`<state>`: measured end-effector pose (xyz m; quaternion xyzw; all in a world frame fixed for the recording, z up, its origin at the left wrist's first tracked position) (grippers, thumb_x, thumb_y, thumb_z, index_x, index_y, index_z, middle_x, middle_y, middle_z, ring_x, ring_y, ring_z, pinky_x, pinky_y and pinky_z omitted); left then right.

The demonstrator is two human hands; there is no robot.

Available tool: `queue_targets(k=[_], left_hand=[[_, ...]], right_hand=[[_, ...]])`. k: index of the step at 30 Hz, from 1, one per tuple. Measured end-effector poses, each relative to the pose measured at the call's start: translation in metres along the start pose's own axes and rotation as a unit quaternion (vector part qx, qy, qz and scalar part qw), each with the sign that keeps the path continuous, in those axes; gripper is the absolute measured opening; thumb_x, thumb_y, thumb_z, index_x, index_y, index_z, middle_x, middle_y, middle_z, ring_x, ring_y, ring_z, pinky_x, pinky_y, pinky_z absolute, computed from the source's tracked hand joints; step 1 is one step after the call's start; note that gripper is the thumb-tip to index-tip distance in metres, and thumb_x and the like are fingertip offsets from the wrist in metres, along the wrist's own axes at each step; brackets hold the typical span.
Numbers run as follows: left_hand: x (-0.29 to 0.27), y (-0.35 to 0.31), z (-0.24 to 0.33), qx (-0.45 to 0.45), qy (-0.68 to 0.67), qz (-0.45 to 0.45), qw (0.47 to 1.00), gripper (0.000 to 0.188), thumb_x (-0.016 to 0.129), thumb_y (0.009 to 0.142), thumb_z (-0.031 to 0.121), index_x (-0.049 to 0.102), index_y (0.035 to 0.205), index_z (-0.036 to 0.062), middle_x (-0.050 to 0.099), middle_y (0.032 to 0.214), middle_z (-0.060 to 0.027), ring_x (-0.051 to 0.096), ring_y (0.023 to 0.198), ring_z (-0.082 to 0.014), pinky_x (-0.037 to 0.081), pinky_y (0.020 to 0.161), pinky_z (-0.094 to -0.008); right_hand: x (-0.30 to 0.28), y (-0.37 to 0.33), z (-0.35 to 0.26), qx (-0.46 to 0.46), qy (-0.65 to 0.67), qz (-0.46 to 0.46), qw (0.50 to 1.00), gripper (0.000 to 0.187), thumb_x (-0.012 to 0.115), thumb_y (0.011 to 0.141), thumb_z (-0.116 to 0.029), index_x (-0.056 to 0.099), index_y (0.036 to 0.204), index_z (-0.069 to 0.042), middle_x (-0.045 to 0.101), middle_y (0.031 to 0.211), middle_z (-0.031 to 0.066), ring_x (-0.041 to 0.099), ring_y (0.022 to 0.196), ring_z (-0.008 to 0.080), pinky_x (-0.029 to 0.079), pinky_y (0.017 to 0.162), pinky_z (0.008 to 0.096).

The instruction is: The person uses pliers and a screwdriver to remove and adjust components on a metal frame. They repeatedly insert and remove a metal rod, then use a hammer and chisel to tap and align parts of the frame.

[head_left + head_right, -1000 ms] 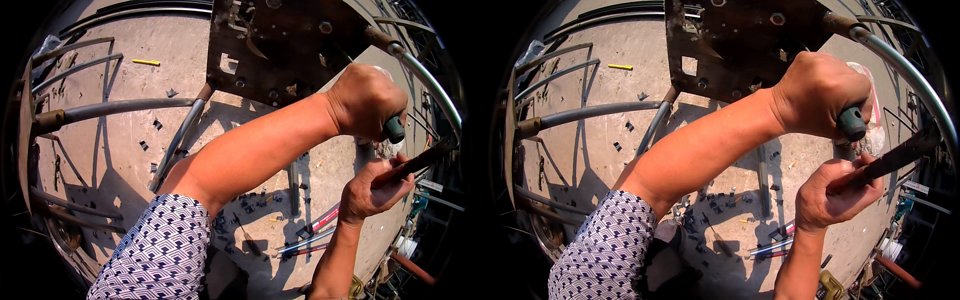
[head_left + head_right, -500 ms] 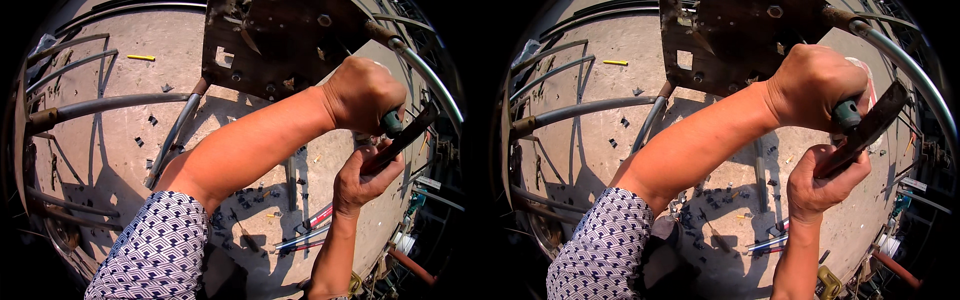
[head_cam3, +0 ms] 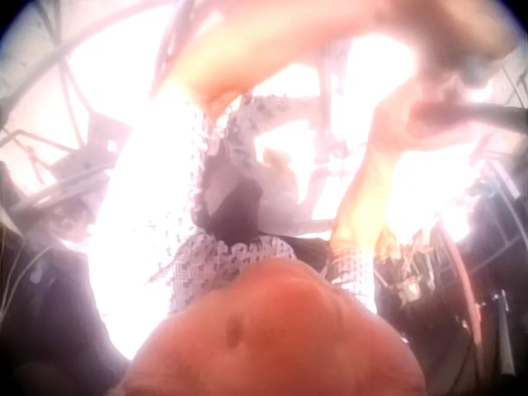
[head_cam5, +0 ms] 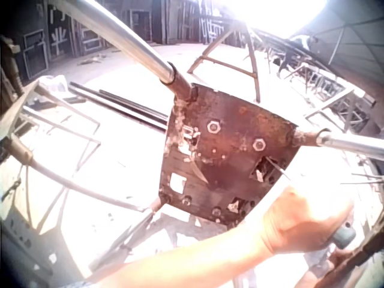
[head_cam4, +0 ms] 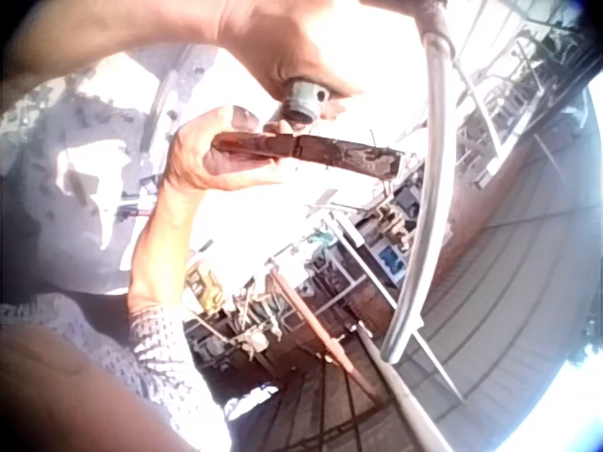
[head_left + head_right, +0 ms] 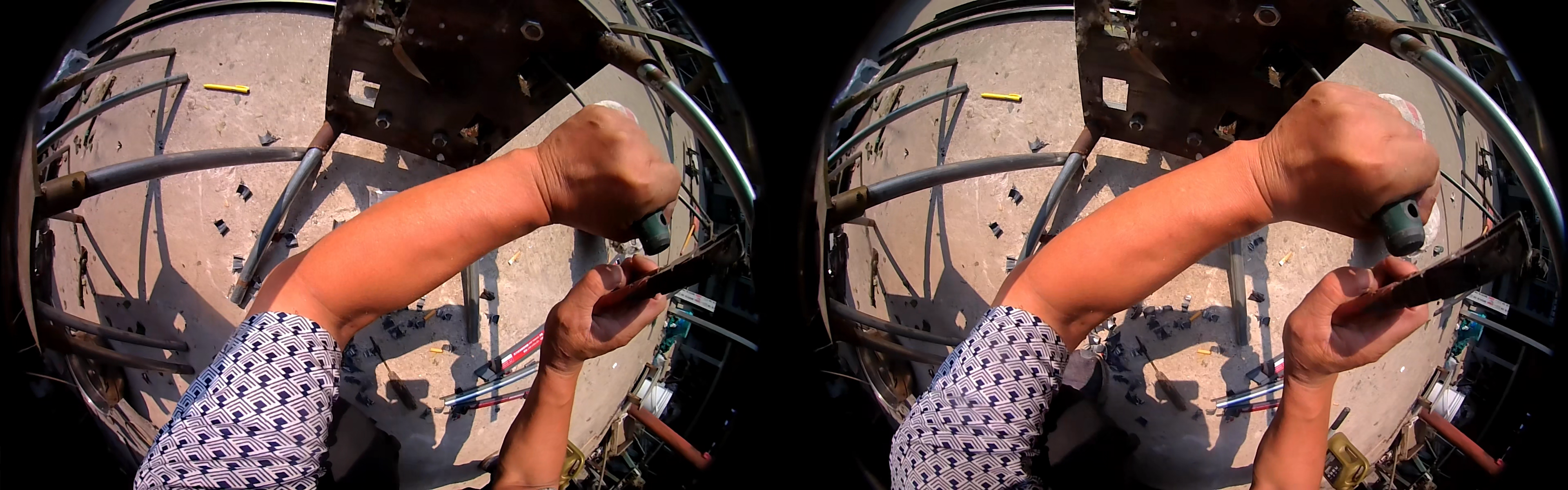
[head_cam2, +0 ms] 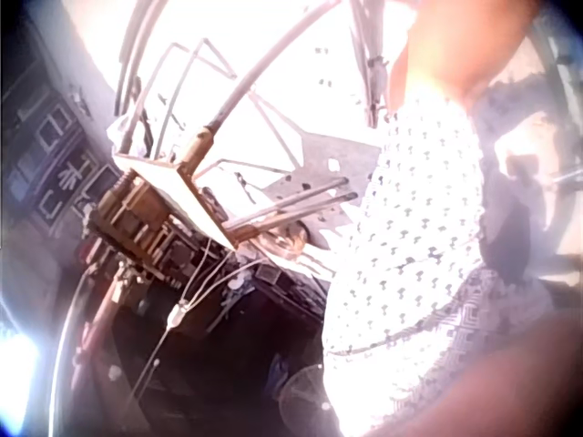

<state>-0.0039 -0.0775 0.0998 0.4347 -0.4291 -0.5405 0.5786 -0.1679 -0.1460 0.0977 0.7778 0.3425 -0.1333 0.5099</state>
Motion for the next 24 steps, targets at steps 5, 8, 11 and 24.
queue_targets(k=[5,8,11,24], left_hand=[[-0.002,0.005,-0.009,-0.034,-0.005,-0.003,0.999,0.026,0.084,0.054,0.017,0.065,0.071,0.0211,0.063,0.064,-0.0002,0.068,0.06,-0.023,0.054,0.055,-0.0354],[-0.002,0.006,-0.009,-0.03,-0.012,-0.009,0.999,0.025,0.084,0.055,0.017,0.066,0.072,0.0209,0.063,0.064,-0.0002,0.068,0.061,-0.0233,0.055,0.056,-0.0354],[-0.002,0.009,-0.01,-0.026,0.012,-0.016,0.999,0.024,0.084,0.057,0.02,0.067,0.074,0.0193,0.063,0.064,-0.0013,0.068,0.061,-0.024,0.055,0.057,-0.0356],[0.008,0.018,-0.016,-0.005,0.044,0.021,0.999,0.019,0.078,0.066,0.024,0.062,0.068,0.0144,0.059,0.059,-0.0065,0.066,0.055,-0.026,0.056,0.053,-0.0358]], right_hand=[[-0.007,-0.001,-0.001,0.009,-0.058,-0.028,0.998,0.033,0.057,0.101,-0.002,0.043,0.13,0.004,0.055,0.119,0.0139,0.054,0.101,0.0177,0.045,0.094,0.0297],[-0.002,0.0,0.001,-0.02,-0.025,0.008,0.999,0.027,0.054,0.098,-0.004,0.048,0.123,0.002,0.046,0.108,0.0088,0.048,0.093,0.0143,0.041,0.082,0.0259],[-0.003,-0.001,0.003,-0.019,-0.02,0.01,1.0,0.026,0.054,0.098,-0.006,0.048,0.122,0.003,0.047,0.106,0.0087,0.049,0.093,0.0146,0.041,0.082,0.0263],[0.001,0.022,-0.006,-0.011,-0.049,-0.04,0.998,0.036,0.06,0.094,-0.003,0.049,0.128,0.0,0.051,0.11,0.0092,0.053,0.096,0.0155,0.045,0.086,0.0272]])
Point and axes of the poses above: each hand's wrist, its own y-axis towards the middle knuckle, its own x-axis out of the palm, z = x × y, the point moved 2 cm from there along y, towards the middle knuckle
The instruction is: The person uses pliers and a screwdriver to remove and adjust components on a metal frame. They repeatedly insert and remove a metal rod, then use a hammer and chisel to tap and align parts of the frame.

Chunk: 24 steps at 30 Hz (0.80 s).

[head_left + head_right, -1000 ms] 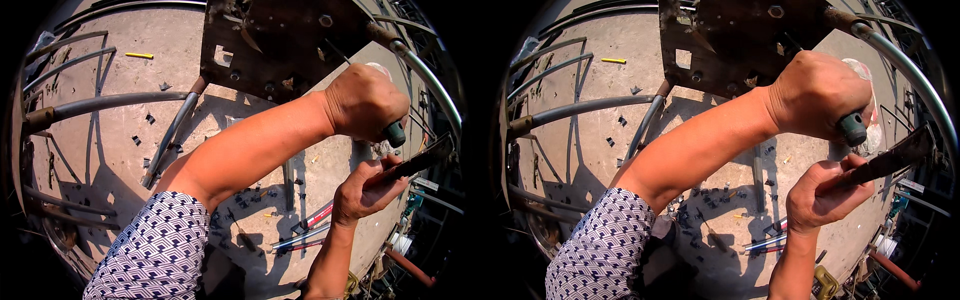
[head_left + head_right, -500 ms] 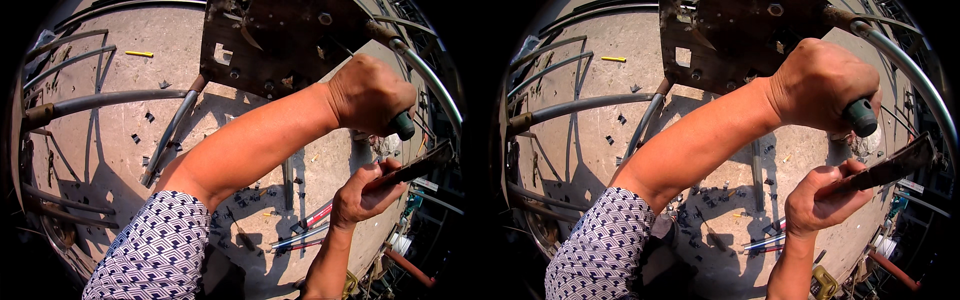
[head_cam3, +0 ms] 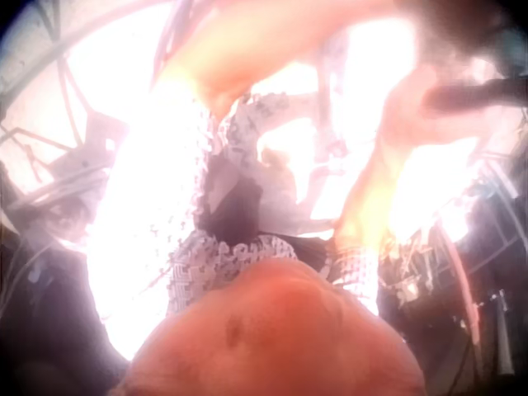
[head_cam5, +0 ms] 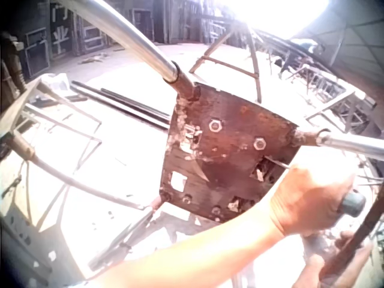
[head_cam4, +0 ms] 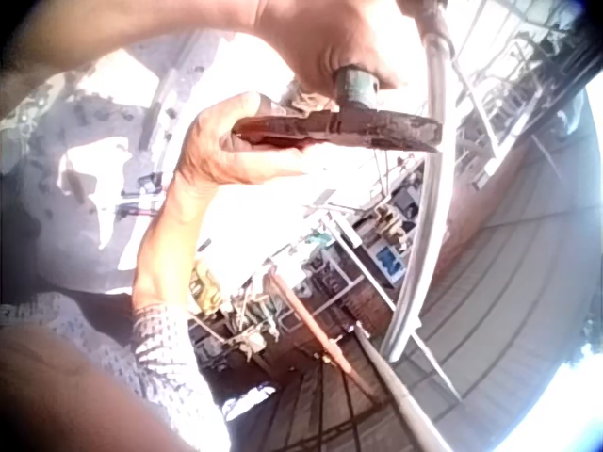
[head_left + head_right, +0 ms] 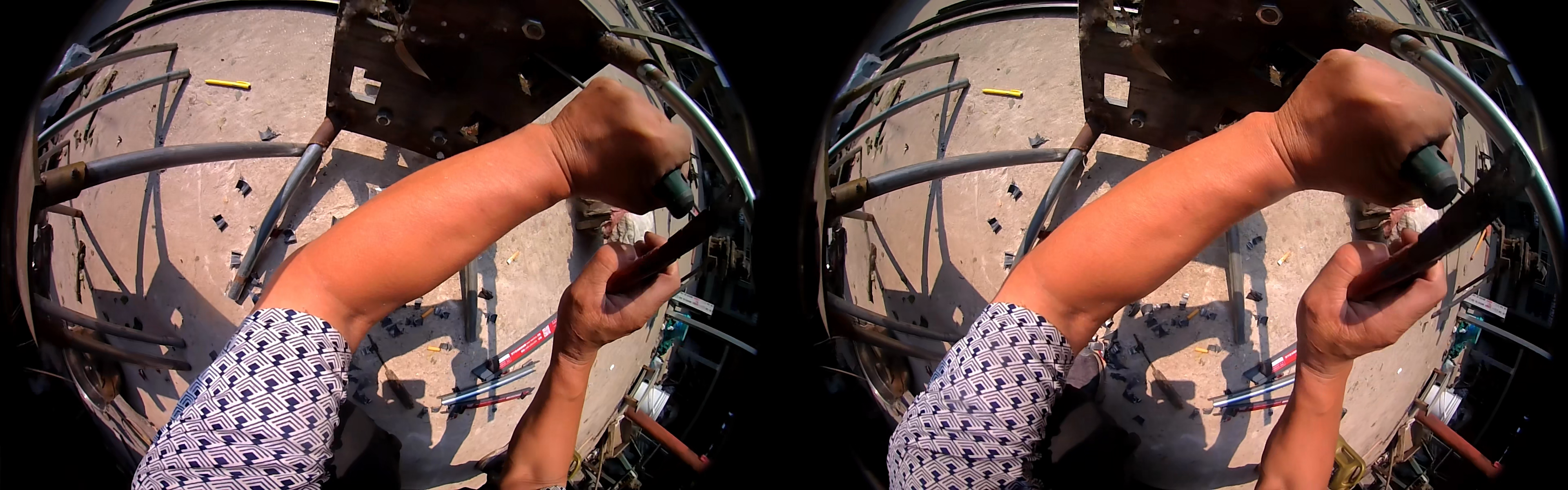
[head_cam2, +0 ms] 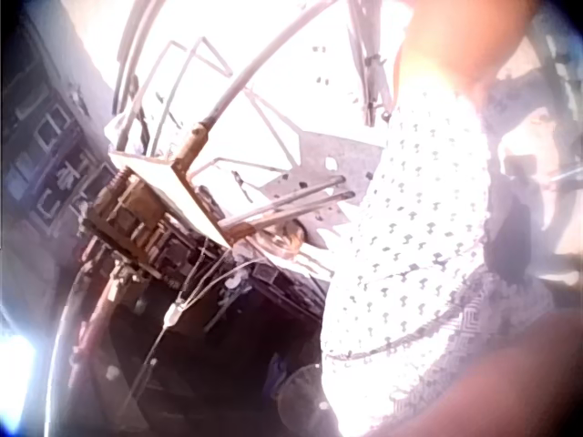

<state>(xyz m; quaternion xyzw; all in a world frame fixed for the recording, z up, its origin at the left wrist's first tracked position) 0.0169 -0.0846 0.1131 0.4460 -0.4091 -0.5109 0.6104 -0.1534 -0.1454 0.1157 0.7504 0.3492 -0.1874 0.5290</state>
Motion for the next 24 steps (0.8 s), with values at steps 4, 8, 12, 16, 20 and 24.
queue_targets(k=[4,8,12,16,20,24], left_hand=[[0.0,0.001,0.0,0.0,-0.011,-0.007,1.0,0.02,0.078,0.068,0.025,0.061,0.067,0.014,0.059,0.061,-0.0066,0.065,0.055,-0.0258,0.056,0.053,-0.0355],[0.005,0.001,-0.002,0.004,0.004,0.007,1.0,0.021,0.078,0.068,0.026,0.061,0.066,0.0145,0.059,0.061,-0.0065,0.064,0.054,-0.026,0.055,0.053,-0.0354],[0.002,0.0,0.0,-0.003,0.006,-0.018,1.0,0.022,0.079,0.067,0.027,0.061,0.067,0.0143,0.058,0.06,-0.006,0.064,0.054,-0.0259,0.055,0.053,-0.0354],[0.003,0.004,-0.001,0.006,0.0,0.0,1.0,0.023,0.08,0.067,0.029,0.062,0.068,0.0142,0.059,0.06,-0.0058,0.065,0.055,-0.0262,0.056,0.053,-0.0355],[0.003,0.001,-0.001,-0.004,0.022,-0.018,1.0,0.025,0.082,0.068,0.03,0.063,0.07,0.0144,0.06,0.062,-0.006,0.066,0.057,-0.0263,0.057,0.055,-0.0356],[0.001,0.001,-0.002,-0.007,0.008,-0.017,1.0,0.026,0.082,0.069,0.031,0.063,0.07,0.0144,0.061,0.063,-0.0063,0.067,0.058,-0.0265,0.057,0.055,-0.0362]], right_hand=[[-0.01,0.005,-0.009,0.004,-0.034,0.136,0.99,0.028,0.056,0.099,-0.013,0.049,0.12,0.004,0.05,0.107,0.012,0.051,0.096,0.017,0.046,0.084,0.0305],[0.007,0.004,0.002,0.043,0.003,0.005,0.999,0.028,0.061,0.095,-0.004,0.05,0.12,0.001,0.05,0.105,0.0078,0.051,0.085,0.0137,0.043,0.078,0.0252],[-0.018,0.015,-0.015,-0.016,-0.088,0.119,0.989,0.024,0.056,0.099,-0.011,0.048,0.114,0.006,0.051,0.099,0.0117,0.053,0.084,0.0161,0.045,0.075,0.0267],[0.002,0.011,0.002,0.007,-0.041,-0.015,0.999,0.032,0.065,0.093,-0.007,0.049,0.119,0.001,0.052,0.1,0.0081,0.054,0.083,0.0156,0.046,0.074,0.0267],[-0.018,0.021,-0.016,0.05,-0.006,0.111,0.993,0.032,0.067,0.091,-0.004,0.05,0.118,-0.002,0.051,0.098,0.0076,0.054,0.082,0.0161,0.046,0.076,0.0274],[0.002,0.023,0.0,-0.031,-0.041,-0.006,0.999,0.024,0.063,0.094,-0.004,0.051,0.115,-0.003,0.052,0.094,0.0056,0.055,0.082,0.0136,0.046,0.074,0.0251]])
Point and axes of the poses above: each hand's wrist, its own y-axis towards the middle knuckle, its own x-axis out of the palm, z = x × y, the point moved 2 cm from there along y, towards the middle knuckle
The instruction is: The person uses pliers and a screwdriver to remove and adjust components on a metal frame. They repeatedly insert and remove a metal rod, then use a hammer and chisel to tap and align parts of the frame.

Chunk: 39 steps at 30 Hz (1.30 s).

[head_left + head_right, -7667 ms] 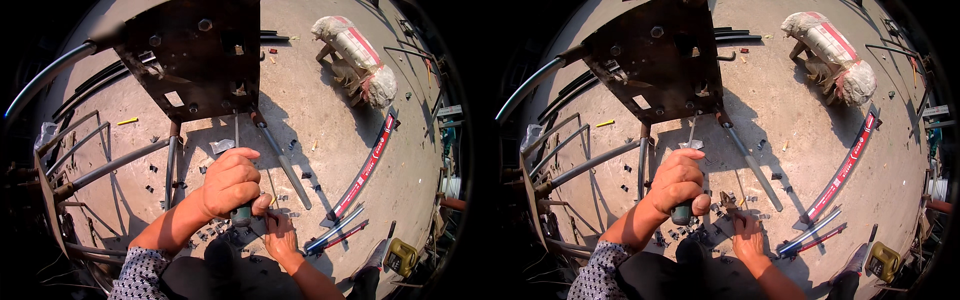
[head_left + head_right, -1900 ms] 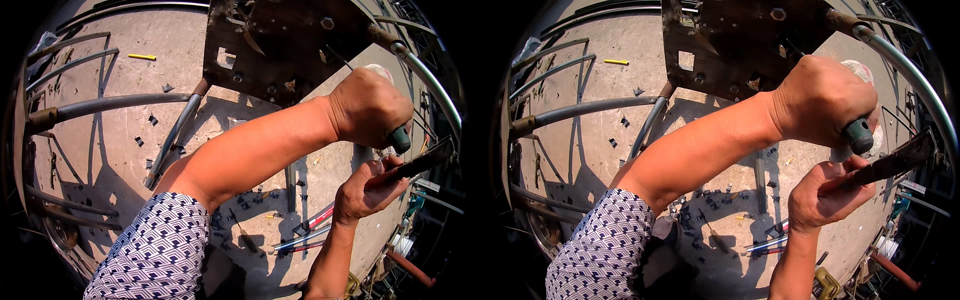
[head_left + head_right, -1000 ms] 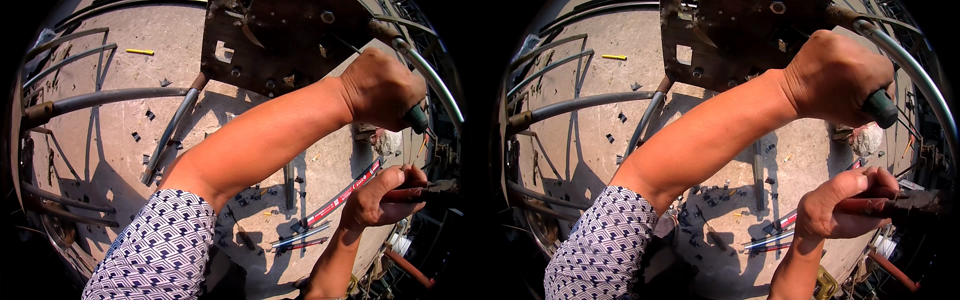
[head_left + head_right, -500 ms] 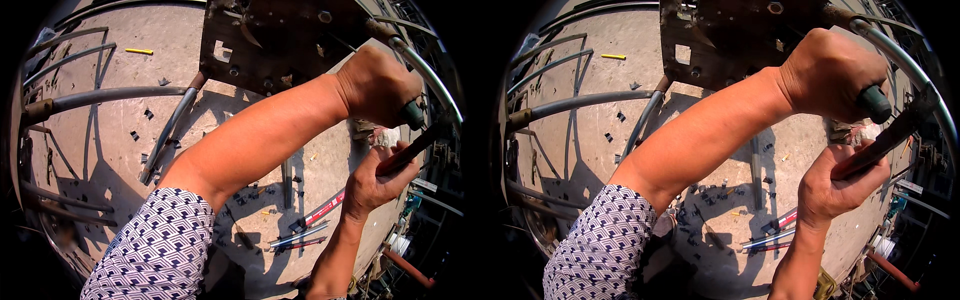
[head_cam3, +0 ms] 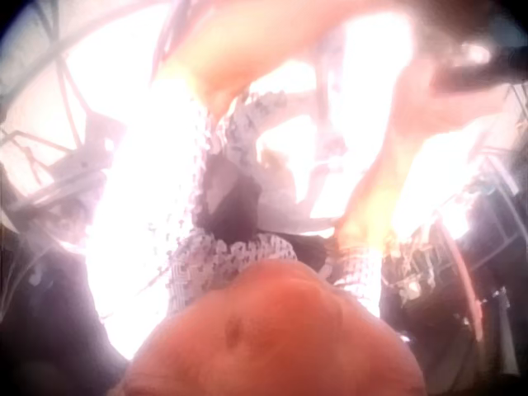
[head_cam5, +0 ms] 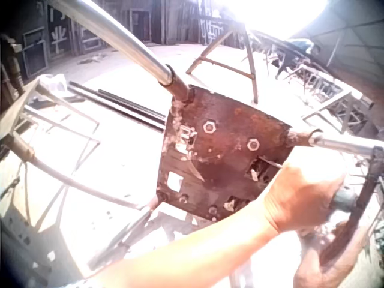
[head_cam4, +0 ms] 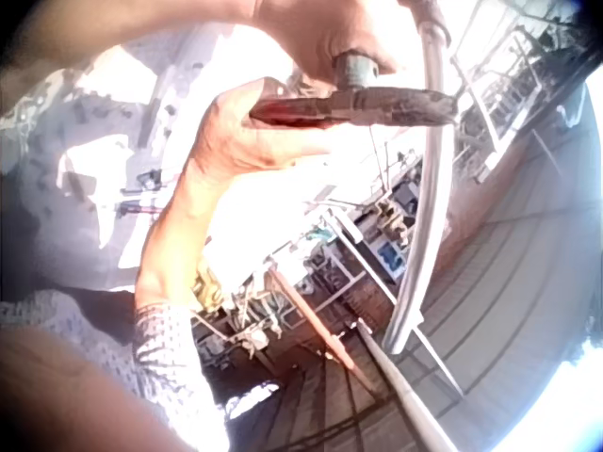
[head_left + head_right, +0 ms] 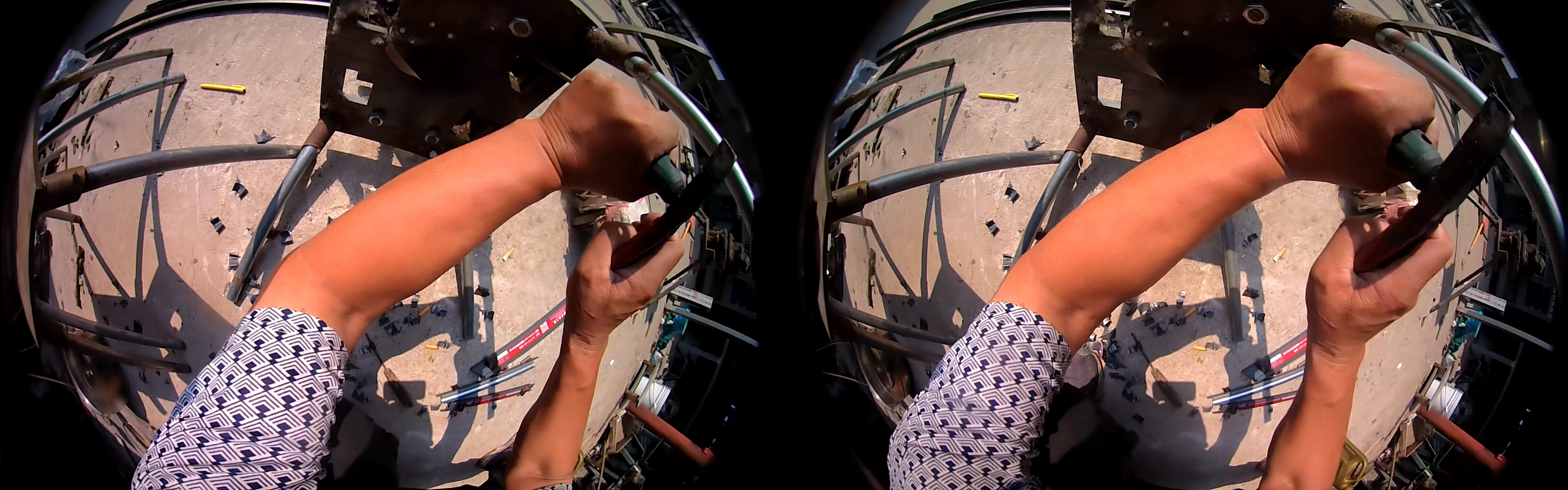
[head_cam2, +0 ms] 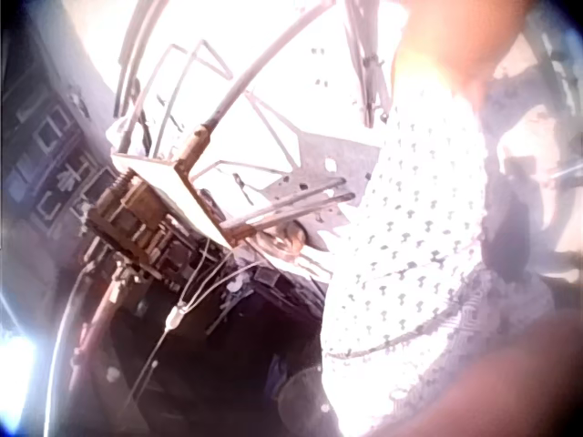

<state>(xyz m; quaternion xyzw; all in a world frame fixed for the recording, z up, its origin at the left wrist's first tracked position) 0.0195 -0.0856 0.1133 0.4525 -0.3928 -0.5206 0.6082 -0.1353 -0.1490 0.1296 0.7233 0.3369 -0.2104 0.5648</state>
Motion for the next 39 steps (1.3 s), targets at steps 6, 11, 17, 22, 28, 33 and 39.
queue_targets(k=[6,11,17,22,28,33,39], left_hand=[[0.004,0.001,0.001,0.004,0.01,0.012,1.0,0.03,0.082,0.071,0.033,0.059,0.067,0.0141,0.059,0.062,-0.007,0.066,0.058,-0.0267,0.055,0.055,-0.0355],[0.004,0.001,-0.001,0.019,0.022,0.008,1.0,0.03,0.082,0.072,0.033,0.059,0.067,0.0139,0.059,0.061,-0.0067,0.066,0.056,-0.0261,0.055,0.054,-0.0338],[0.004,-0.002,-0.003,0.013,0.013,0.021,1.0,0.027,0.081,0.07,0.03,0.059,0.067,0.0143,0.058,0.062,-0.0063,0.065,0.057,-0.0267,0.054,0.053,-0.0349],[-0.002,-0.021,0.006,0.007,-0.027,-0.022,0.999,0.023,0.081,0.062,0.022,0.06,0.069,0.0159,0.058,0.065,-0.0063,0.065,0.062,-0.0281,0.053,0.056,-0.0379],[-0.024,-0.056,0.018,0.035,-0.122,-0.098,0.987,0.026,0.08,0.065,0.015,0.055,0.072,0.0113,0.054,0.069,-0.0043,0.059,0.066,-0.0252,0.046,0.061,-0.0374],[-0.059,-0.087,0.02,-0.004,-0.088,-0.179,0.98,0.025,0.079,0.071,0.004,0.054,0.071,0.0097,0.06,0.082,-0.0057,0.061,0.078,-0.0256,0.053,0.079,-0.0418],[-0.086,-0.105,0.028,-0.042,-0.101,-0.203,0.973,0.022,0.081,0.077,0.006,0.059,0.076,0.0097,0.063,0.089,-0.0072,0.066,0.088,-0.0252,0.053,0.105,-0.0512]], right_hand=[[-0.024,0.003,-0.004,0.023,-0.008,0.123,0.992,0.025,0.062,0.097,-0.012,0.049,0.115,0.0,0.05,0.097,0.0079,0.05,0.083,0.0146,0.045,0.076,0.029],[-0.01,0.005,0.007,0.038,0.033,0.03,0.998,0.025,0.063,0.096,-0.009,0.051,0.118,-0.001,0.052,0.098,0.0077,0.053,0.085,0.0149,0.047,0.078,0.0279],[-0.001,0.0,0.007,0.038,0.054,-0.011,0.998,0.022,0.063,0.096,-0.004,0.054,0.116,-0.003,0.054,0.099,0.0041,0.055,0.086,0.0125,0.048,0.081,0.0264],[-0.011,-0.023,0.008,0.135,0.118,-0.039,0.983,0.028,0.059,0.098,-0.001,0.053,0.125,-0.002,0.057,0.107,0.0036,0.055,0.094,0.0102,0.048,0.086,0.0241],[-0.019,-0.098,0.007,0.236,0.159,-0.076,0.955,0.036,0.062,0.094,-0.002,0.052,0.129,0.0,0.055,0.108,0.0049,0.054,0.093,0.011,0.048,0.083,0.0246],[-0.027,-0.154,-0.005,0.362,0.145,-0.172,0.905,0.034,0.065,0.091,-0.003,0.054,0.123,-0.001,0.052,0.089,-0.0002,0.049,0.074,0.0077,0.044,0.065,0.0248],[-0.035,-0.208,-0.014,0.422,0.111,-0.223,0.872,0.037,0.068,0.088,-0.004,0.056,0.123,-0.002,0.061,0.085,0.0032,0.057,0.072,0.0085,0.048,0.067,0.0257]])
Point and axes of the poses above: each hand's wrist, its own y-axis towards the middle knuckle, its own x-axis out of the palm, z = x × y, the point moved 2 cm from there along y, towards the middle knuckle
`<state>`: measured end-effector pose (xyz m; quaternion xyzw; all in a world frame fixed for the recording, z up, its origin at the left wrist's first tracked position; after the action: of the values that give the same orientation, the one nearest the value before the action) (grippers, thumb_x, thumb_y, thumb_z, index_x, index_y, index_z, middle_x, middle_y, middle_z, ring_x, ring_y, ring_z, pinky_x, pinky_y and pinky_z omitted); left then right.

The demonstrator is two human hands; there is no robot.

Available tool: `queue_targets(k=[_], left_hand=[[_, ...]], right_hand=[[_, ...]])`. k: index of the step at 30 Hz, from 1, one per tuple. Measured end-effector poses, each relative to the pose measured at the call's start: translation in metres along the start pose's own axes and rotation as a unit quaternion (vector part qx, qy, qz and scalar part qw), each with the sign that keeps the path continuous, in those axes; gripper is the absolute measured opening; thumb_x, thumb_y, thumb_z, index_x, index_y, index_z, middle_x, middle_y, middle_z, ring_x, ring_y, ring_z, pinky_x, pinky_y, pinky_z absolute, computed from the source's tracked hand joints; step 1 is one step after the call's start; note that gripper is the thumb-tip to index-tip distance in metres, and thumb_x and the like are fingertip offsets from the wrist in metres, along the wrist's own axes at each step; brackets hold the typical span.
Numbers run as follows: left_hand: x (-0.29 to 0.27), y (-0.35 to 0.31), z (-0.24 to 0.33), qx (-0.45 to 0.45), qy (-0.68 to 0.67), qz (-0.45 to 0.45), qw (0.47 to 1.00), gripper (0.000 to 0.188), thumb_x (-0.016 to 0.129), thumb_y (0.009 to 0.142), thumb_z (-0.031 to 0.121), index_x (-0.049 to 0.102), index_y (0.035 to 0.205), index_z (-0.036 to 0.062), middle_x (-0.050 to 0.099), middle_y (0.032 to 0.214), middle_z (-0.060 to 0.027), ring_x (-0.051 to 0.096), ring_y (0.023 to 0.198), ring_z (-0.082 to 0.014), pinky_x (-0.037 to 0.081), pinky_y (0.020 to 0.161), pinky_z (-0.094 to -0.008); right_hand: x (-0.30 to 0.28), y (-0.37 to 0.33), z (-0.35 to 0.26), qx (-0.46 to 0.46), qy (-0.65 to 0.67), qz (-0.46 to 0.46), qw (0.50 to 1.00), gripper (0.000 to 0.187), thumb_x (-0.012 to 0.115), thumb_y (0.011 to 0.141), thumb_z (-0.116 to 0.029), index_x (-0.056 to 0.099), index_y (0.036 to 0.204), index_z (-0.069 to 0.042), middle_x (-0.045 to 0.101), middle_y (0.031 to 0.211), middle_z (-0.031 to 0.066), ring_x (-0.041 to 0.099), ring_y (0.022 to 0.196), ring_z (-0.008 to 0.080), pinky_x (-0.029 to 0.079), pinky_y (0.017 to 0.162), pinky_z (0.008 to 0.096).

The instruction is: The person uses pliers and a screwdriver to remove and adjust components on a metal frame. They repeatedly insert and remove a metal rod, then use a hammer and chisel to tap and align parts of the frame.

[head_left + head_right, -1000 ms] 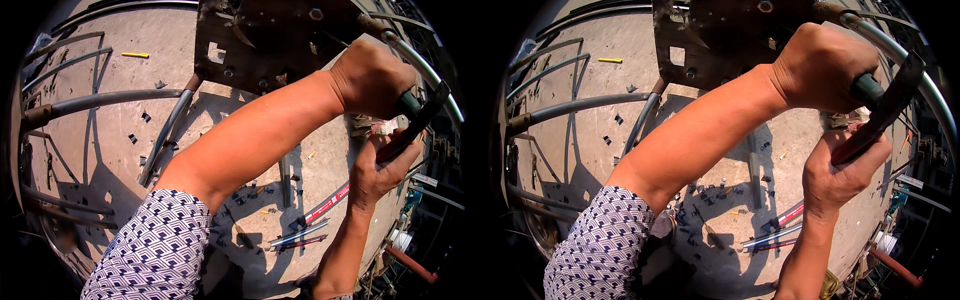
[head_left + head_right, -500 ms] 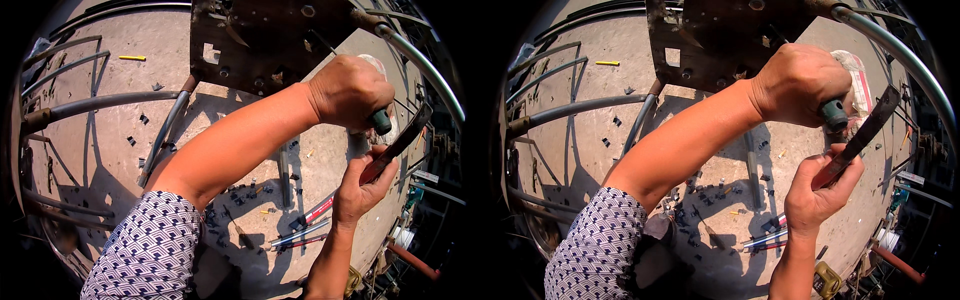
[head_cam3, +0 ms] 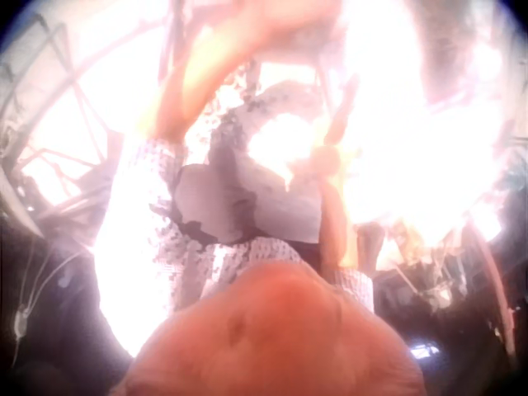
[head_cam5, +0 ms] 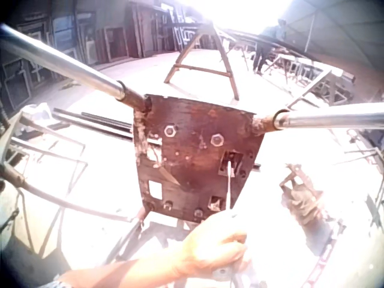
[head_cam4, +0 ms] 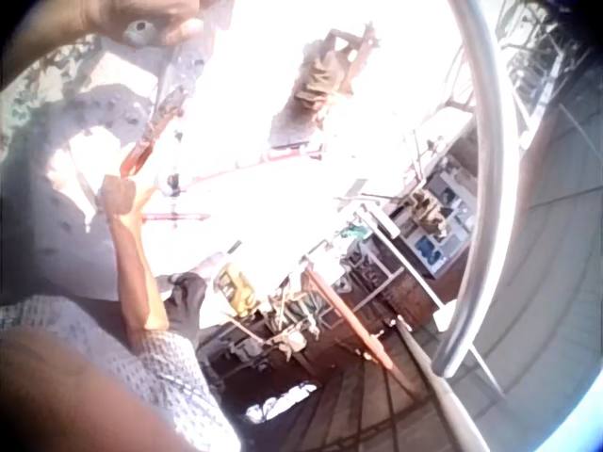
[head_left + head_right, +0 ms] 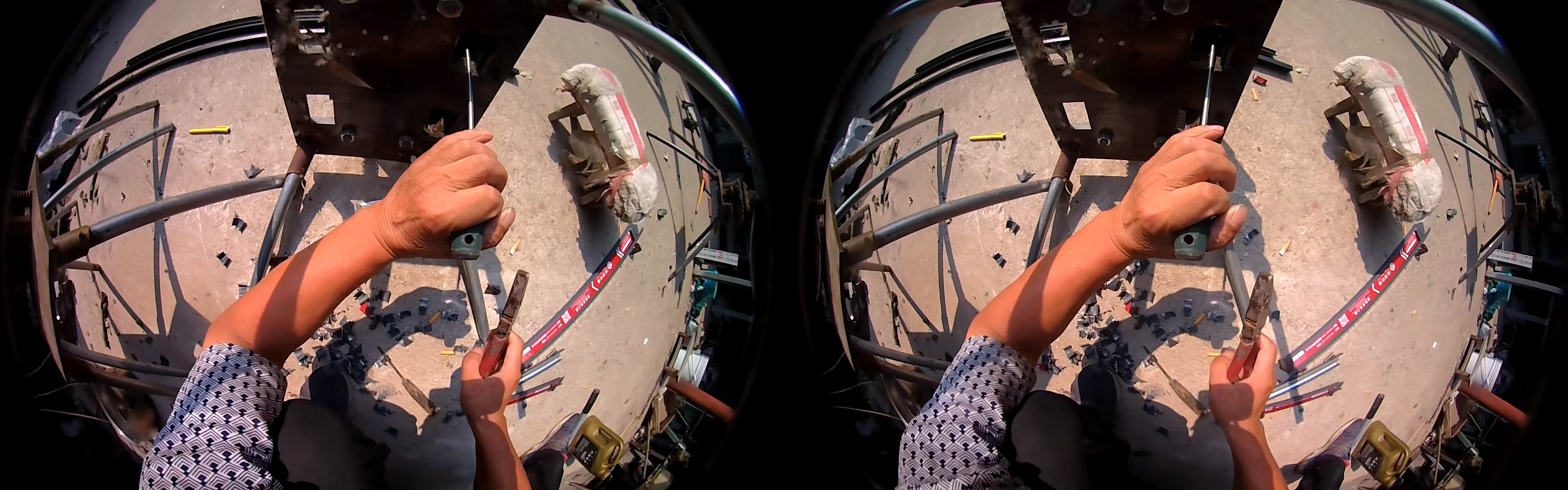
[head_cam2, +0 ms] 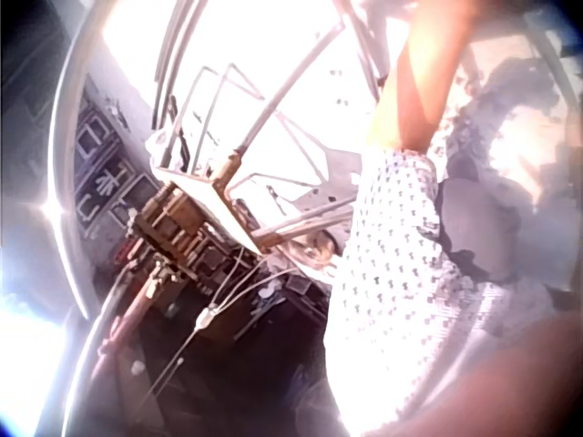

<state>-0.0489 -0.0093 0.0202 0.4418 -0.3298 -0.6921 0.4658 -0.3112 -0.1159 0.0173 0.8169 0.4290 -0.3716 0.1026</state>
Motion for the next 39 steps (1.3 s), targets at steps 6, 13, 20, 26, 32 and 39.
queue_targets(k=[6,13,20,26,32,39], left_hand=[[0.001,0.021,0.006,0.003,-0.003,0.06,0.998,0.022,0.08,0.078,0.005,0.058,0.076,0.0088,0.059,0.076,-0.006,0.062,0.073,-0.0248,0.055,0.083,-0.0429],[0.014,0.065,-0.004,-0.012,0.002,0.132,0.991,0.023,0.079,0.084,0.007,0.057,0.075,0.0073,0.054,0.069,-0.0061,0.052,0.062,-0.0231,0.042,0.06,-0.0357],[0.026,0.074,-0.008,-0.011,0.013,0.137,0.99,0.024,0.076,0.085,0.006,0.056,0.073,0.007,0.053,0.067,-0.007,0.05,0.06,-0.0239,0.041,0.06,-0.0358],[0.028,0.061,-0.008,-0.012,0.029,0.112,0.993,0.025,0.077,0.083,0.001,0.055,0.072,0.0079,0.053,0.067,-0.0062,0.051,0.06,-0.0232,0.042,0.061,-0.0349],[0.023,0.048,-0.01,0.008,0.023,0.101,0.995,0.025,0.074,0.082,-0.004,0.055,0.074,0.0078,0.056,0.069,-0.0056,0.052,0.059,-0.0209,0.042,0.058,-0.0324],[0.037,0.055,-0.01,0.025,0.039,0.1,0.994,0.026,0.078,0.077,-0.001,0.055,0.072,0.0086,0.053,0.067,-0.0057,0.05,0.058,-0.0229,0.04,0.059,-0.0348]], right_hand=[[0.005,-0.013,0.01,0.026,0.034,-0.033,0.999,0.038,0.069,0.087,-0.004,0.055,0.123,-0.001,0.059,0.081,0.0014,0.055,0.068,0.0066,0.047,0.063,0.0246],[0.01,-0.01,0.009,0.037,0.11,-0.027,0.993,0.037,0.067,0.089,0.0,0.055,0.124,-0.001,0.057,0.086,0.0004,0.053,0.072,0.0057,0.047,0.066,0.024],[0.008,-0.008,0.006,0.008,0.114,-0.007,0.993,0.038,0.068,0.088,-0.001,0.055,0.123,0.0,0.058,0.085,0.0013,0.054,0.071,0.0068,0.047,0.065,0.0253],[0.001,-0.007,0.003,0.049,0.156,-0.061,0.985,0.038,0.06,0.092,0.004,0.048,0.127,-0.001,0.049,0.094,0.0005,0.047,0.08,0.0046,0.041,0.071,0.0222],[-0.003,-0.003,-0.003,0.037,0.217,-0.074,0.973,0.038,0.06,0.091,0.003,0.046,0.127,0.0,0.046,0.092,0.0005,0.044,0.077,0.0047,0.039,0.067,0.023],[-0.013,0.017,-0.023,-0.112,0.096,0.04,0.988,0.038,0.056,0.095,0.001,0.044,0.132,0.002,0.048,0.108,0.0083,0.049,0.095,0.0112,0.045,0.084,0.0259]])
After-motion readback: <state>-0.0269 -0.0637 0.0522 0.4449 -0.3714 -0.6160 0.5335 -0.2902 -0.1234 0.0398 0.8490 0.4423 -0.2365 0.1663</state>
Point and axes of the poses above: each hand's wrist, its own y-axis towards the middle knuckle, its own x-axis out of the palm, z = x × y, the point moved 2 cm from there along y, towards the middle knuckle
